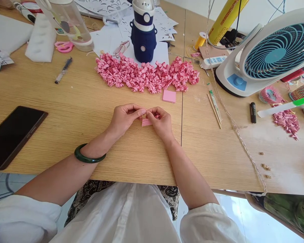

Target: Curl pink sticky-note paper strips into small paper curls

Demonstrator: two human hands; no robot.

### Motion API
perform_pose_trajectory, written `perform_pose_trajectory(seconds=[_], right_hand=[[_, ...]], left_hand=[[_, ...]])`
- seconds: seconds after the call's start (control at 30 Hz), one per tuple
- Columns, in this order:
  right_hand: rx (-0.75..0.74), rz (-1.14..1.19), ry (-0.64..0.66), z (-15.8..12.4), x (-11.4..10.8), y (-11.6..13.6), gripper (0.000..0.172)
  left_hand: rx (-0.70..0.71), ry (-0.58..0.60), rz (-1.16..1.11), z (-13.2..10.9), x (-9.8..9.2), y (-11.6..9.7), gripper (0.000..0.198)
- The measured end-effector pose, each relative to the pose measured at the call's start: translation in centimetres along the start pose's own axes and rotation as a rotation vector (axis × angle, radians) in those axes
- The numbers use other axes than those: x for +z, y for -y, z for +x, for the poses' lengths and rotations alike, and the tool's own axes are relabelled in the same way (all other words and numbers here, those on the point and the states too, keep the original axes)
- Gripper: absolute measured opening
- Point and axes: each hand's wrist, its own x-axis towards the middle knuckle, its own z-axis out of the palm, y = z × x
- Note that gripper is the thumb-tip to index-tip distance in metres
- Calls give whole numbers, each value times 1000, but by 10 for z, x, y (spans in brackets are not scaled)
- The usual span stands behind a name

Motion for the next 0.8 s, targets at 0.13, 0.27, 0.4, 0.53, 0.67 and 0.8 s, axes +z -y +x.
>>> perform_pose_trajectory(seconds=[0.13,0.27,0.4,0.53,0.67,0.8], right_hand=[[5,27,9,1,0,-2,18],[6,39,23,0,0,-1,20],[-2,36,48,-2,-1,1,22],[-21,65,54,-1,-1,-1,24],[-11,99,41,-1,-1,-4,25],[4,94,18,0,-1,-3,24]], left_hand=[[-20,14,-36,1,0,1,19],[-47,36,-120,2,0,3,18],[-17,41,-92,1,-1,2,18],[42,-5,18,-1,-1,1,19],[-11,-27,-73,-2,1,0,21],[-75,-1,-176,-2,3,0,21]])
